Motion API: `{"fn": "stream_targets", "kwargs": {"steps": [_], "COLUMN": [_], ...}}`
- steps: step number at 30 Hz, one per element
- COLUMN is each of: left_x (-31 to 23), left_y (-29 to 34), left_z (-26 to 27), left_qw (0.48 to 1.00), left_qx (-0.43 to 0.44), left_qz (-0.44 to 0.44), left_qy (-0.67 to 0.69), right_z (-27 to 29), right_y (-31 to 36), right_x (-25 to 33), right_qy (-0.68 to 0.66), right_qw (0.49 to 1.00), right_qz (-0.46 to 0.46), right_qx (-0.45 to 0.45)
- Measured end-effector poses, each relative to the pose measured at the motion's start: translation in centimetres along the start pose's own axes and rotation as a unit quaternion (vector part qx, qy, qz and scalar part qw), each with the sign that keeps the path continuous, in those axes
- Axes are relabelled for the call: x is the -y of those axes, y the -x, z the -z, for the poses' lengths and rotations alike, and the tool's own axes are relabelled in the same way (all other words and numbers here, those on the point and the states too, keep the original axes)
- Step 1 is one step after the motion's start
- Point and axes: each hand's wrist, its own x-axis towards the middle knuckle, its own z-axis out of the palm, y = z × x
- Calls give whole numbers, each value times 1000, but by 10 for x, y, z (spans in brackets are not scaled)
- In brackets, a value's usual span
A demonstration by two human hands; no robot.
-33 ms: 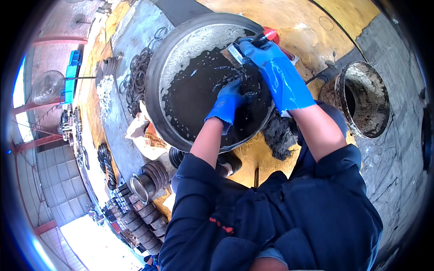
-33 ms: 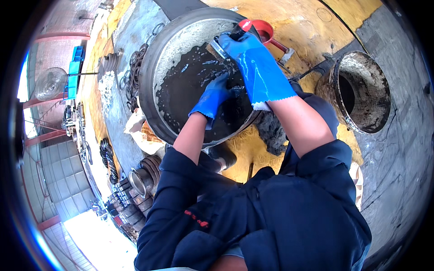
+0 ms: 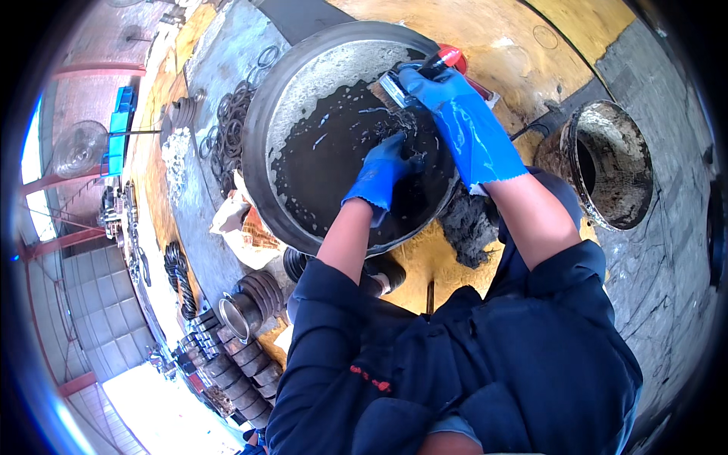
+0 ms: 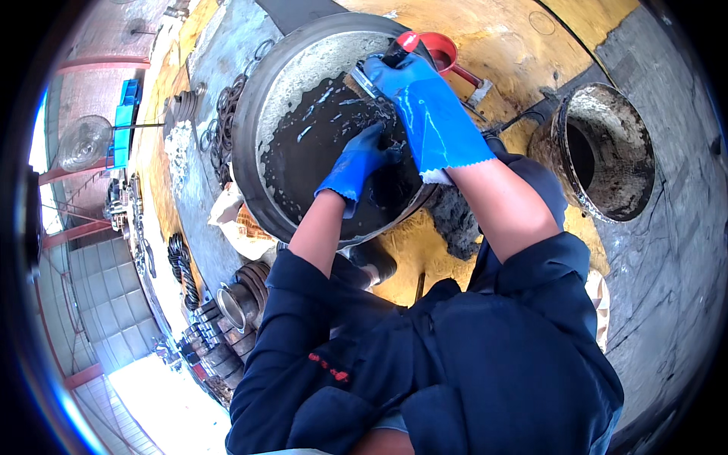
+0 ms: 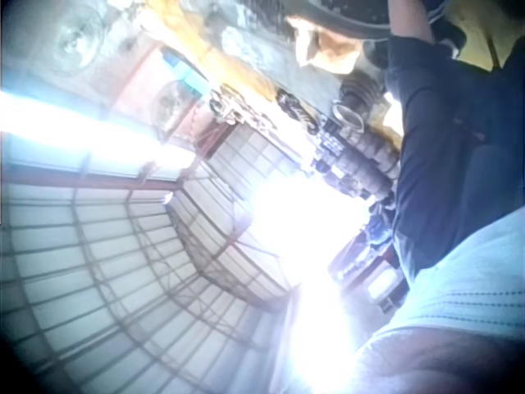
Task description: The person is using a brush to scrub a circular metal part inside a bucket containing dark liquid, rotating the part to clean different sections.
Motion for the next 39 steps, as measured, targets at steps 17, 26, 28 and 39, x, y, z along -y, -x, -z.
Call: {"fn": "stream_targets", "kwargs": {"steps": [17, 26, 28, 39], "left_x": [37, 44, 41, 31], "left_y": [27, 85, 100, 142], "left_z": [-11, 51, 59, 91], "left_qw": [946, 974, 937, 866], "left_qx": [36, 104, 56, -82], "left_qz": [150, 130, 173, 155], "left_qy": [-284, 151, 298, 468], "right_z": [-8, -13, -13, -93], "right_y": [10, 27, 26, 107], "right_x": [15, -24, -35, -22], "right_qy": [113, 368, 414, -27], "right_qw": [991, 918, 893, 929], "right_qz": [-54, -62, -76, 117], "right_qx": [47, 134, 158, 351]}}
